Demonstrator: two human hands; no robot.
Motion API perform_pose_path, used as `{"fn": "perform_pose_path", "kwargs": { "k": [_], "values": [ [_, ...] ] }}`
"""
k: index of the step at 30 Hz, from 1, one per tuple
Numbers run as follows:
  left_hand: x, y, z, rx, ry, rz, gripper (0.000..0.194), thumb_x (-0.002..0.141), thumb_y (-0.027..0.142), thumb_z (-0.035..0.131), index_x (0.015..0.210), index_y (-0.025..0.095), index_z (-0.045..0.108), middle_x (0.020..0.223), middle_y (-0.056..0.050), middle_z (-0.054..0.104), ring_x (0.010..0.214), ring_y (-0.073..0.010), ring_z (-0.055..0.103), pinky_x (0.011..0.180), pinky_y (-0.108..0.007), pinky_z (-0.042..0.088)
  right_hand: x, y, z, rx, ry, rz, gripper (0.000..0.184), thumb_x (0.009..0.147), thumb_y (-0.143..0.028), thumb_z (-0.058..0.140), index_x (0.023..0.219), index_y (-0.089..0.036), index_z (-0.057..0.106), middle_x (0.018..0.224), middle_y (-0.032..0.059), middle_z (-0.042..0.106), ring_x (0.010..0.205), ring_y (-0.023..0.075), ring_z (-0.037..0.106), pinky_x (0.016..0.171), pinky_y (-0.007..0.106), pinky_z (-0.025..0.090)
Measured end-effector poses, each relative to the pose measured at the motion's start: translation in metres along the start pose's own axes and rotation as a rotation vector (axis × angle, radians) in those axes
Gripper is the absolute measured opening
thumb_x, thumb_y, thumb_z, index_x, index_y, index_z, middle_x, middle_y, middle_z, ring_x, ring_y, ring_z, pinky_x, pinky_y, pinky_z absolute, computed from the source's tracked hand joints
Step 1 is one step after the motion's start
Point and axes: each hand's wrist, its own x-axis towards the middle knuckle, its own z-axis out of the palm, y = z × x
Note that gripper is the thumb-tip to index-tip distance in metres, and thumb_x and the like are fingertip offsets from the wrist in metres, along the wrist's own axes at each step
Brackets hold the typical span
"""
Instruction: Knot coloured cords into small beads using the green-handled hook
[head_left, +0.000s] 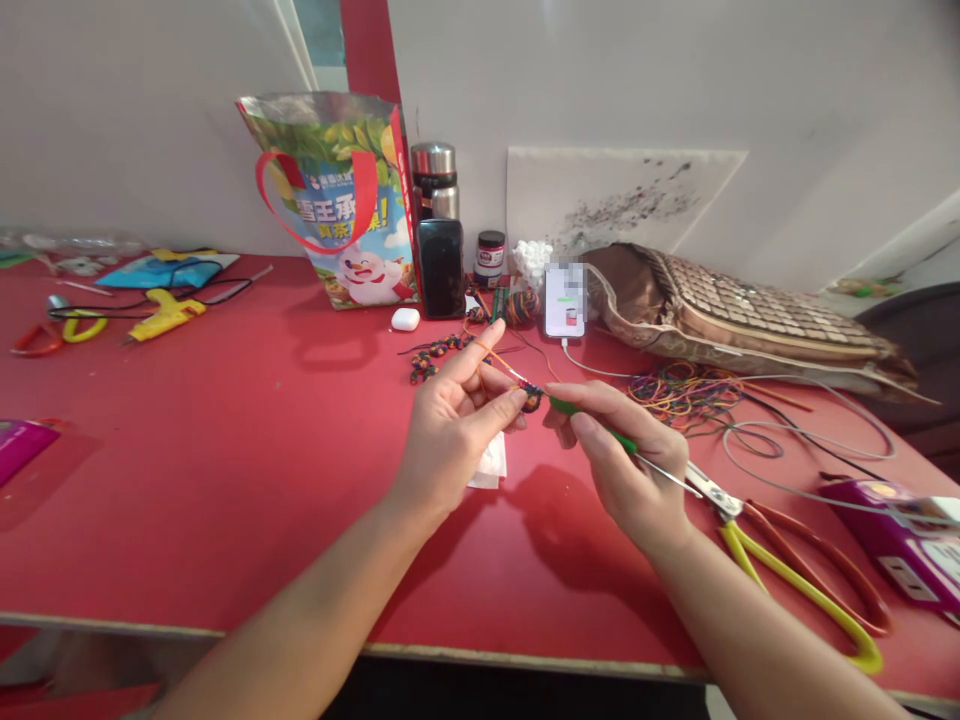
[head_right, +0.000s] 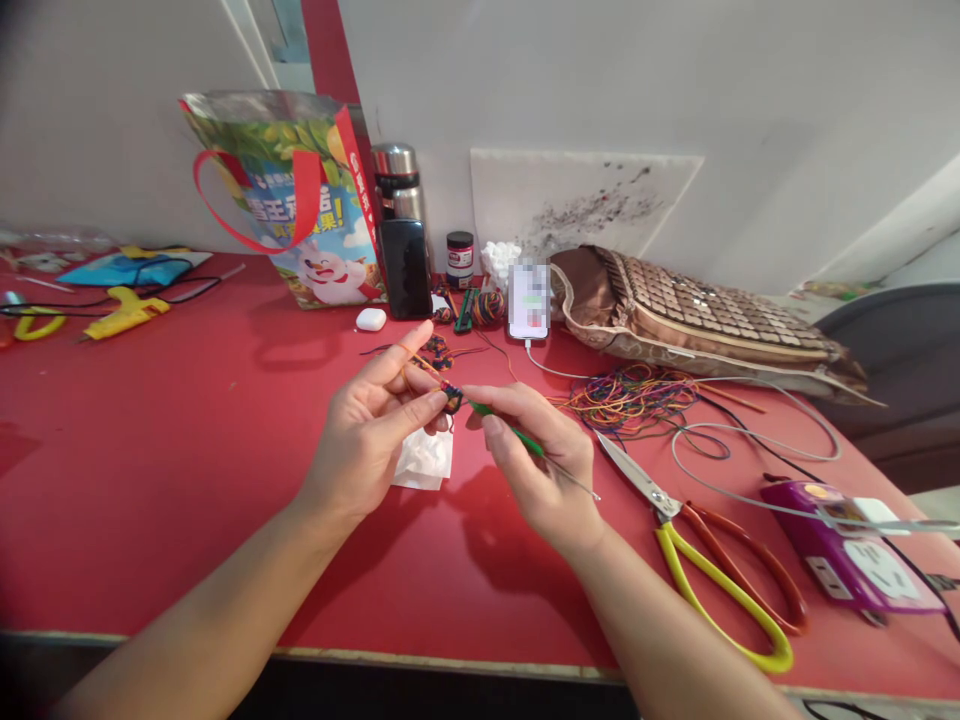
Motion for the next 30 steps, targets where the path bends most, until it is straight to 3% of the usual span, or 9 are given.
{"fn": "perform_pose_path", "kwargs": {
  "k": [6, 11, 14, 17, 21, 24, 27, 30],
  "values": [
    [-0.003, 0.001, 0.003, 0.078, -0.012, 0.045, 0.065, 0.086, 0.018, 0.085, 0.149, 0.025, 0.069, 0.076, 0.004, 0.07, 0.067, -0.0111, 0.064, 0.07, -0.026, 0.054, 0.003, -0.002, 0.001, -0.242, -0.059, -0.17, 0.036, 0.105, -0.013, 0.063, 0.135, -0.029, 0.075, 0.097, 0.0043, 0.081, 0.081, 0.0178, 0.075, 0.075, 0.033, 0.062],
    [-0.002, -0.001, 0.003, -0.027, -0.012, -0.052, 0.068, 0.08, 0.023, 0.091, 0.145, 0.022, 0.071, 0.073, 0.005, 0.07, 0.063, -0.0102, 0.063, 0.063, -0.024, 0.052, -0.002, 0.004, 0.007, -0.341, -0.048, -0.267, 0.043, 0.104, -0.014, 0.065, 0.144, -0.029, 0.068, 0.113, 0.0079, 0.084, 0.089, 0.0198, 0.079, 0.08, 0.035, 0.065],
    [0.0, -0.001, 0.001, -0.096, -0.022, -0.102, 0.061, 0.077, 0.02, 0.092, 0.136, 0.02, 0.076, 0.071, 0.005, 0.069, 0.06, -0.0092, 0.063, 0.061, -0.023, 0.052, -0.004, 0.006, 0.01, -0.197, 0.029, -0.147, 0.031, 0.104, -0.022, 0.068, 0.134, -0.029, 0.075, 0.103, 0.0058, 0.083, 0.081, 0.0185, 0.075, 0.075, 0.035, 0.063],
    [0.002, 0.002, -0.001, -0.141, -0.039, -0.107, 0.054, 0.076, 0.016, 0.091, 0.128, 0.021, 0.08, 0.072, 0.005, 0.07, 0.06, -0.0092, 0.064, 0.063, -0.024, 0.053, -0.002, 0.008, 0.013, 0.105, 0.095, 0.071, 0.023, 0.104, -0.037, 0.071, 0.124, -0.03, 0.081, 0.091, 0.0041, 0.081, 0.073, 0.0176, 0.071, 0.069, 0.035, 0.061],
    [0.002, 0.005, -0.002, -0.173, -0.066, -0.121, 0.052, 0.075, 0.013, 0.09, 0.125, 0.023, 0.081, 0.073, 0.004, 0.071, 0.059, -0.0098, 0.064, 0.063, -0.026, 0.053, 0.004, 0.008, 0.017, 0.51, 0.094, 0.334, 0.026, 0.096, -0.051, 0.079, 0.111, -0.031, 0.085, 0.078, 0.0021, 0.077, 0.065, 0.0148, 0.065, 0.063, 0.031, 0.057],
    [0.002, 0.006, -0.003, -0.15, -0.071, -0.105, 0.053, 0.075, 0.012, 0.089, 0.127, 0.023, 0.08, 0.073, 0.005, 0.071, 0.059, -0.0094, 0.063, 0.063, -0.026, 0.053, 0.007, 0.007, 0.017, 0.598, 0.072, 0.412, 0.024, 0.095, -0.052, 0.08, 0.107, -0.033, 0.086, 0.074, 0.0002, 0.075, 0.06, 0.0123, 0.061, 0.06, 0.028, 0.055],
    [0.002, 0.005, -0.002, -0.062, -0.046, -0.065, 0.058, 0.078, 0.013, 0.087, 0.134, 0.023, 0.078, 0.074, 0.004, 0.07, 0.06, -0.0098, 0.062, 0.063, -0.026, 0.052, 0.006, 0.007, 0.014, 0.446, 0.083, 0.345, 0.023, 0.1, -0.049, 0.075, 0.109, -0.032, 0.086, 0.074, 0.0006, 0.074, 0.062, 0.014, 0.062, 0.06, 0.029, 0.054],
    [0.0, 0.003, 0.0, 0.008, -0.015, -0.038, 0.063, 0.08, 0.016, 0.088, 0.141, 0.022, 0.074, 0.073, 0.004, 0.07, 0.062, -0.0105, 0.062, 0.064, -0.026, 0.051, 0.002, 0.003, 0.01, 0.07, 0.092, 0.115, 0.018, 0.102, -0.036, 0.073, 0.115, -0.032, 0.085, 0.081, 0.0022, 0.077, 0.069, 0.0161, 0.066, 0.065, 0.031, 0.056]
  ]
}}
